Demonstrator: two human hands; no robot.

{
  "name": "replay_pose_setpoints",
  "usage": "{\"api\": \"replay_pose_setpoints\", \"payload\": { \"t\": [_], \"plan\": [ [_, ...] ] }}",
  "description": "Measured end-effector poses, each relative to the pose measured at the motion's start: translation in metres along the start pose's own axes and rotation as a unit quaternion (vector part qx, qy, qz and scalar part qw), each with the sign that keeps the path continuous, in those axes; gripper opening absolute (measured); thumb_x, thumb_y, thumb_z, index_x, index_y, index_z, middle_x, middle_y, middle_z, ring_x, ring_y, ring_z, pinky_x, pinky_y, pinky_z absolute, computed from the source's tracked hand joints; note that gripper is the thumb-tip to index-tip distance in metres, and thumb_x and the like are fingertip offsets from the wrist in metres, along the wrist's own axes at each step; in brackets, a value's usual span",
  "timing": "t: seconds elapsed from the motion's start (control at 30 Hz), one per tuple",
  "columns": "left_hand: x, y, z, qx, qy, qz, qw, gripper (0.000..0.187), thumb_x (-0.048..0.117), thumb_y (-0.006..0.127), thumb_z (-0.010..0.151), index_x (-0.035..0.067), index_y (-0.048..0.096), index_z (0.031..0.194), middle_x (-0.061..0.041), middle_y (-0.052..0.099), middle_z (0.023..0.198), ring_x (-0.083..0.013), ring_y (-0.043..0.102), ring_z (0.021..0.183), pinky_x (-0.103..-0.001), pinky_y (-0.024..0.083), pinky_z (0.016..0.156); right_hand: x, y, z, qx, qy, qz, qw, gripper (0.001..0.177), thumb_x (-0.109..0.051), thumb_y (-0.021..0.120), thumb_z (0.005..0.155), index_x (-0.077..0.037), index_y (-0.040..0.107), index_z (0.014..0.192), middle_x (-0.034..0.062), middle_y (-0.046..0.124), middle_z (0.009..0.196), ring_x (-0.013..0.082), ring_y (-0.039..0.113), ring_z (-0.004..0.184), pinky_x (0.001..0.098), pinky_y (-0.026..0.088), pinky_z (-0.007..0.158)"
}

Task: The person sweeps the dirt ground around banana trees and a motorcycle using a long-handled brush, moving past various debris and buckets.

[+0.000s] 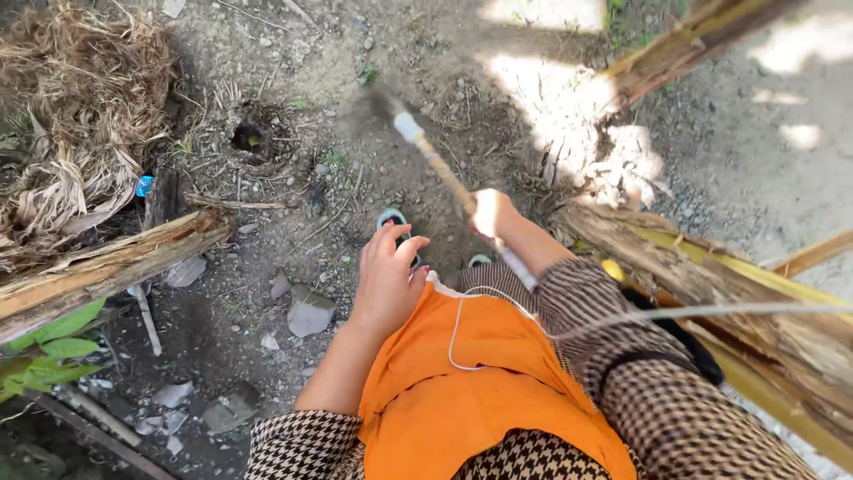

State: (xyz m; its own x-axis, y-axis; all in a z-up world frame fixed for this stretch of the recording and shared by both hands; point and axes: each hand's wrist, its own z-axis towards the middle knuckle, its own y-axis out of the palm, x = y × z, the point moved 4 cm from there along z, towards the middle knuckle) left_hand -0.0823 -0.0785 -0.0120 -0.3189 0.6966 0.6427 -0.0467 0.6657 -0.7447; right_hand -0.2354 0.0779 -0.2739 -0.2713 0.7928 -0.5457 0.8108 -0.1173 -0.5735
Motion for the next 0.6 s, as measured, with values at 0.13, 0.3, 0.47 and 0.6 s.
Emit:
{"api": "replay_pose_setpoints", "payload": {
  "t": [0.13,0.3,0.47,0.6],
  "plan": [
    [-0.035,-0.034,0.027,0.051,0.047,-0.012,0.997,0.044,0.011,0.078,0.077,0.010,0.066,0.119,-0.017,0.056,0.136,-0.0404,0.046,0.138,-0.053,0.036,0.113,-0.017,-0.042,-0.019,0.066,-0.078,-0.127,0.987,0.038,-0.024,0.075,0.075,-0.005,0.066,0.106,0.0225,0.072,0.090,0.0437,0.069,0.084,0.0521,0.055,0.075],
    [-0.083,-0.062,0.101,0.048,0.144,-0.024,0.988,0.044,0.011,0.078,0.074,0.010,0.065,0.116,-0.019,0.057,0.130,-0.0438,0.048,0.130,-0.054,0.038,0.108,-0.125,-0.071,-0.028,0.058,-0.017,-0.088,0.994,0.052,-0.021,0.082,0.067,-0.001,0.061,0.111,0.0233,0.069,0.080,0.0429,0.068,0.074,0.0513,0.055,0.067],
    [-0.093,-0.119,0.164,0.028,0.192,-0.016,0.981,0.046,0.009,0.077,0.074,0.010,0.064,0.119,-0.018,0.058,0.129,-0.0417,0.050,0.131,-0.054,0.040,0.108,-0.189,-0.071,0.049,-0.032,0.172,0.344,0.922,0.037,-0.021,0.076,0.074,-0.012,0.069,0.109,0.0075,0.065,0.072,0.0197,0.059,0.059,0.0366,0.048,0.053],
    [-0.114,-0.139,0.187,0.043,0.199,-0.019,0.979,0.047,0.009,0.077,0.075,0.009,0.063,0.120,-0.019,0.057,0.131,-0.0421,0.050,0.133,-0.053,0.041,0.107,-0.135,-0.128,0.051,-0.007,-0.050,0.520,0.853,0.014,-0.010,0.068,0.094,0.001,0.068,0.102,0.0007,0.066,0.086,0.0092,0.063,0.077,0.0245,0.054,0.068]
  ]
}}
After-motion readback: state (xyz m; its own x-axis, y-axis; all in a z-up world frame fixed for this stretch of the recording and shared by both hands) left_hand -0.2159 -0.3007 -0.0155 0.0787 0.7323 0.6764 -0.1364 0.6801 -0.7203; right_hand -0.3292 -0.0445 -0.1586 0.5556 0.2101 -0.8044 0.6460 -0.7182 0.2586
